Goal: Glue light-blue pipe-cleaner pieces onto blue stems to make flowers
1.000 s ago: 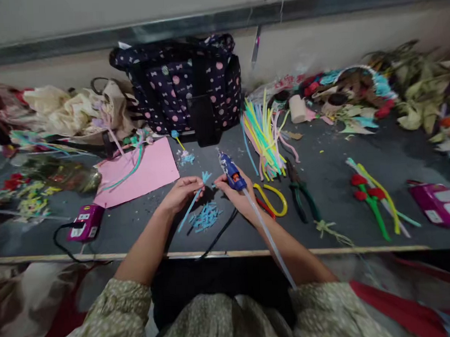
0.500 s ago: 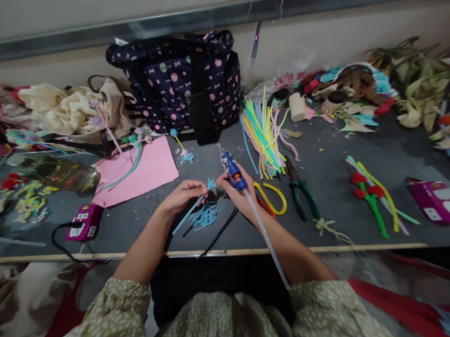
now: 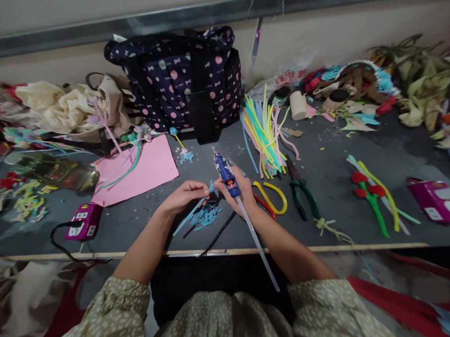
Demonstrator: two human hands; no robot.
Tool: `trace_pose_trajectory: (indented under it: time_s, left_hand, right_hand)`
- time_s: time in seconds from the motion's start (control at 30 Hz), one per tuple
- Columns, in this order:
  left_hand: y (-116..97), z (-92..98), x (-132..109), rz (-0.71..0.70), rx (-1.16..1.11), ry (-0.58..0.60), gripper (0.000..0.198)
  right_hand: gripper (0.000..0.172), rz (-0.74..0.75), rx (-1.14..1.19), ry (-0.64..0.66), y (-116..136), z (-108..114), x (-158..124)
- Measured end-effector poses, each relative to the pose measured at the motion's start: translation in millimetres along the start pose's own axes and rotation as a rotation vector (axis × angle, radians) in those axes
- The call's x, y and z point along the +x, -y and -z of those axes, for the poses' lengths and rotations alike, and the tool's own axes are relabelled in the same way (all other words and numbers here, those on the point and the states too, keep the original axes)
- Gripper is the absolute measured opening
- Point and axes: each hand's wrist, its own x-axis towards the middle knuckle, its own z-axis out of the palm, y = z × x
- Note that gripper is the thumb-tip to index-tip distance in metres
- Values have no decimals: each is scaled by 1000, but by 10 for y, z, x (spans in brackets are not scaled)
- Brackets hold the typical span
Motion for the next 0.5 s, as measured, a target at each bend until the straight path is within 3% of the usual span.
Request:
trace_pose_trajectory:
  time_s: [0.5]
  left_hand:
    - [5, 6, 0, -40, 27, 36, 31]
  right_hand:
    - [19, 18, -54, 18, -55, -16, -15]
